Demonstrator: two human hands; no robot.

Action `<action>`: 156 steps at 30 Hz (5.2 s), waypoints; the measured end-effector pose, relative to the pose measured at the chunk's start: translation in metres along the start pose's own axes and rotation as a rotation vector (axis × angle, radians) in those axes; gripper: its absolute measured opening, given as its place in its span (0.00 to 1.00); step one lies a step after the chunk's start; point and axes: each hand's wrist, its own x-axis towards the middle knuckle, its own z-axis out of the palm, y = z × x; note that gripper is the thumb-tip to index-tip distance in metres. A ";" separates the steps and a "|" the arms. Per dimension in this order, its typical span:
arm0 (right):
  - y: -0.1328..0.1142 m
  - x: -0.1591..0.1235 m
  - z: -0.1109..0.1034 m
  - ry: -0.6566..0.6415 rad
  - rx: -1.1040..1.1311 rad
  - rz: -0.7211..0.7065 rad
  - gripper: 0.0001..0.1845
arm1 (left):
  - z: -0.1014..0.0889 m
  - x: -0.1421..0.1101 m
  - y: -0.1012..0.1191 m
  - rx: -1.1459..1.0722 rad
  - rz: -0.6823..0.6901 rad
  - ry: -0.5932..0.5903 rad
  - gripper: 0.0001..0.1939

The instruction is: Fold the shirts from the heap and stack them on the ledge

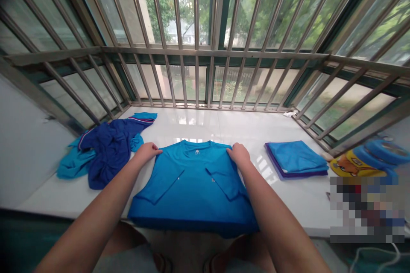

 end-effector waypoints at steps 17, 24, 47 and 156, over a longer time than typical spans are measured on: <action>0.020 0.084 0.002 0.032 0.182 0.055 0.12 | -0.012 0.073 0.035 -0.705 -0.298 -0.133 0.19; -0.001 0.100 -0.044 0.193 0.374 0.023 0.14 | -0.053 0.091 0.072 -1.041 -0.181 0.106 0.13; 0.083 -0.138 0.050 0.278 0.190 -0.367 0.20 | 0.014 -0.136 -0.050 -0.159 0.240 0.263 0.18; -0.006 -0.021 -0.038 0.384 0.553 -0.275 0.33 | -0.006 -0.019 0.070 -0.715 0.332 0.330 0.25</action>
